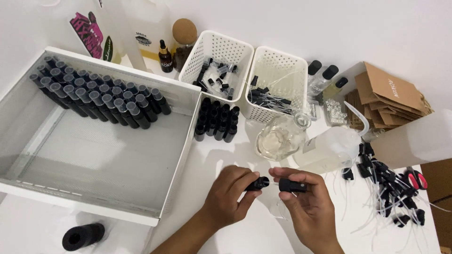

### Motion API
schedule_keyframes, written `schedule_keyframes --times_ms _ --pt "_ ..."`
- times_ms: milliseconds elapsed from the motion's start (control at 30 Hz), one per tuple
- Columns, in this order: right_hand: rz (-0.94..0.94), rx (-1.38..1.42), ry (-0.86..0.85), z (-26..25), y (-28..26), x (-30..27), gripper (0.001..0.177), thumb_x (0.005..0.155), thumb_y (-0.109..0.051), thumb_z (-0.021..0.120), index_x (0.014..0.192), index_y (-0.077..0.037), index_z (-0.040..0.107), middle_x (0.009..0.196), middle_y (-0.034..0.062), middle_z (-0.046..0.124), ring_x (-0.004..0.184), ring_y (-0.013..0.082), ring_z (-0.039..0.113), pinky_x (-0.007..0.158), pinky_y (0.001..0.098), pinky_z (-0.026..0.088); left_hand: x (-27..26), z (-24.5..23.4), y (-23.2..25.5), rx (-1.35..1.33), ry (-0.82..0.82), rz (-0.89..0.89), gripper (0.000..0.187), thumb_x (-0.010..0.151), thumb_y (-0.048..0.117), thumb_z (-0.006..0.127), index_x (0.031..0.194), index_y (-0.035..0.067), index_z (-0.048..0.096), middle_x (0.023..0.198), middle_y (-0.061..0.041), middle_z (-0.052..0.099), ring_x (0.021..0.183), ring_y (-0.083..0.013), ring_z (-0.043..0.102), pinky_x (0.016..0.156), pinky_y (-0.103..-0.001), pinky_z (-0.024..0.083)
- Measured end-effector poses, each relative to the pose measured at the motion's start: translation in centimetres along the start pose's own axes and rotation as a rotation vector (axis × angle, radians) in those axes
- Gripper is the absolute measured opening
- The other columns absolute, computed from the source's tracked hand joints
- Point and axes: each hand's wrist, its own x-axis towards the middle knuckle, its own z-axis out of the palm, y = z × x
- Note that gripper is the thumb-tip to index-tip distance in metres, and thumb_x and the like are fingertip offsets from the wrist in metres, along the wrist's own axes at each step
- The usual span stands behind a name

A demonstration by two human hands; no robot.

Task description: The person opens a small black bottle, uses a pipette to transfer clear liquid from a glass jar into a small beaker, and then pours the liquid from the beaker into the bottle. The person closes the bottle and places it into a white wire basket alongside other filled bottles.

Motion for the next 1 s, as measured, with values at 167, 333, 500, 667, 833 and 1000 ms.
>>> schedule_keyframes --times_ms 167,333,500,667,833,1000 --pt "0.026 -0.163 -0.004 -1.0 1.4 0.0 0.027 0.092 -0.007 0.067 0.118 -0.003 0.058 0.122 0.0173 0.073 0.117 0.0266 0.075 0.101 0.0341 0.061 -1.0 0.4 -0.5 0.076 -0.043 0.01 0.03 0.107 0.015 0.059 0.132 -0.003 0.057 0.117 -0.018 0.062 0.097 -0.0299 0.068 0.08 -0.038 0.062" --pt "0.07 -0.369 -0.084 -0.9 0.6 0.7 0.026 0.09 -0.008 0.07 0.115 -0.008 0.063 0.119 0.0089 0.082 0.112 0.0195 0.08 0.098 0.0299 0.062 -1.0 0.6 -0.3 0.046 -0.084 0.003 0.03 0.108 0.015 0.057 0.132 -0.003 0.057 0.116 -0.018 0.061 0.098 -0.0303 0.067 0.079 -0.039 0.061" --pt "0.199 -0.291 -0.115 -0.6 0.9 1.3 0.025 0.09 -0.011 0.071 0.114 -0.011 0.064 0.12 0.0086 0.084 0.118 0.0201 0.08 0.102 0.0315 0.06 -1.4 0.9 -0.5 0.051 -0.082 0.002 0.03 0.11 0.016 0.053 0.132 -0.003 0.056 0.115 -0.018 0.06 0.094 -0.0303 0.064 0.08 -0.039 0.059" --pt "0.167 -0.204 -0.126 0.5 0.9 1.3 0.024 0.091 -0.009 0.07 0.114 -0.009 0.062 0.121 0.0135 0.083 0.119 0.0222 0.079 0.102 0.0315 0.059 -2.0 1.2 -0.7 0.035 -0.061 -0.033 0.03 0.107 0.012 0.055 0.134 -0.001 0.053 0.119 -0.018 0.059 0.1 -0.0308 0.064 0.083 -0.04 0.059" --pt "0.199 -0.259 -0.089 1.6 0.3 2.2 0.024 0.088 -0.014 0.074 0.11 -0.01 0.067 0.118 0.0092 0.084 0.114 0.0203 0.08 0.101 0.0312 0.059 -1.6 0.7 -0.4 0.017 -0.022 -0.088 0.031 0.101 0.008 0.062 0.129 -0.002 0.054 0.116 -0.02 0.061 0.102 -0.031 0.064 0.087 -0.038 0.059" --pt "0.137 -0.41 -0.058 1.6 -0.1 2.6 0.022 0.084 -0.026 0.08 0.101 -0.012 0.075 0.096 -0.0007 0.081 0.086 0.0113 0.077 0.08 0.0248 0.06 -1.7 1.0 -0.6 0.056 -0.002 -0.084 0.039 0.095 0.01 0.066 0.132 0.003 0.058 0.111 -0.015 0.059 0.095 -0.0266 0.062 0.082 -0.035 0.058"
